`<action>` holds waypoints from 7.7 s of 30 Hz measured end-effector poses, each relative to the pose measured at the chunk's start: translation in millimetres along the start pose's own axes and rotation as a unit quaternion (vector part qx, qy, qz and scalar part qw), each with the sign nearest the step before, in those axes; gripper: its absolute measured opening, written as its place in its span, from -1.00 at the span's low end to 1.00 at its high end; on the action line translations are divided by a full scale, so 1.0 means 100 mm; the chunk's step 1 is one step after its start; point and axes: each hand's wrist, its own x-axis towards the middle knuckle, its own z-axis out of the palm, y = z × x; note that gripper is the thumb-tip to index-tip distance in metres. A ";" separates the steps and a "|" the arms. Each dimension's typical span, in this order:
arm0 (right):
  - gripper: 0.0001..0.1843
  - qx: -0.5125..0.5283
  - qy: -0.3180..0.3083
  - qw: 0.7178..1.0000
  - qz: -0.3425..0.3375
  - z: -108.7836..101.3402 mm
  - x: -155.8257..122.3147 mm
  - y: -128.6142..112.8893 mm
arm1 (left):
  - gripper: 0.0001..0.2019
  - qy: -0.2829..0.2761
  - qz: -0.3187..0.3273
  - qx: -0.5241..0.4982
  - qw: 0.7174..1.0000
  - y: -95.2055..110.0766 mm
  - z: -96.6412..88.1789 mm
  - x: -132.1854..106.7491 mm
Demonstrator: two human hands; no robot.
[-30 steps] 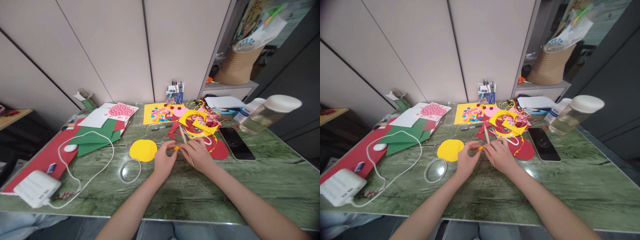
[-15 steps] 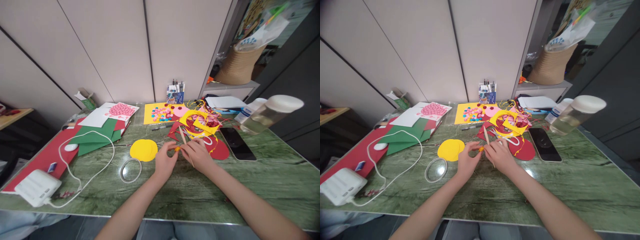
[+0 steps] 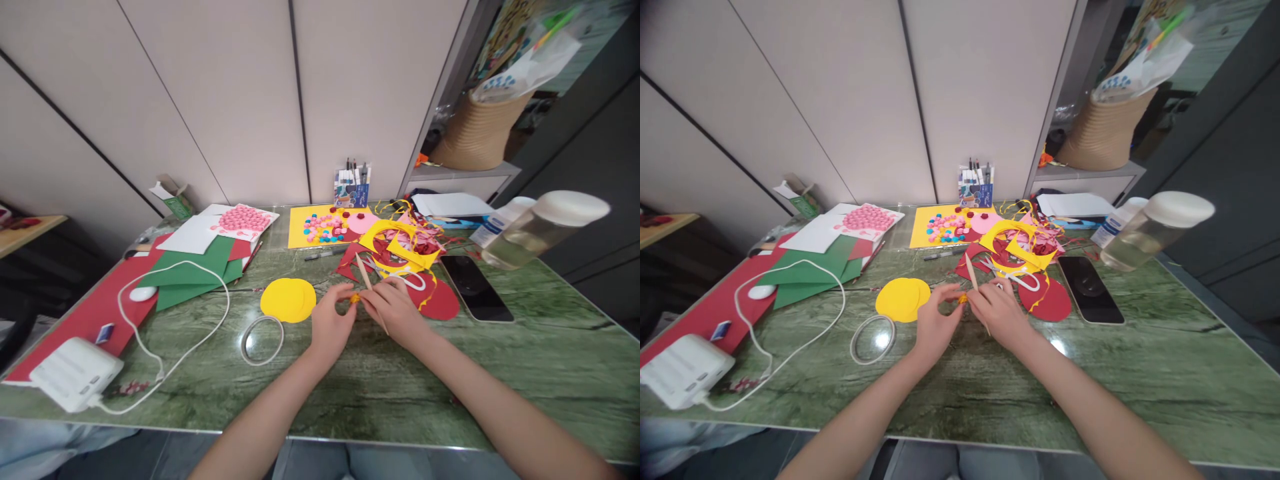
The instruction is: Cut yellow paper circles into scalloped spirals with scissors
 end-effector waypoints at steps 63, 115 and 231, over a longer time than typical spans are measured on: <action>-0.85 0.004 0.022 1.000 -0.015 -0.06 0.00 0.03 | -0.67 -0.011 -0.027 -0.049 0.998 -0.01 0.03 -0.01; -0.86 0.530 0.064 0.775 0.338 0.16 0.05 -0.25 | -0.73 0.065 -0.197 -0.352 0.913 -0.02 0.10 -0.03; -0.84 0.451 0.029 0.842 0.295 0.10 0.09 -0.25 | -0.81 0.031 -0.153 -0.257 0.954 -0.02 0.11 0.04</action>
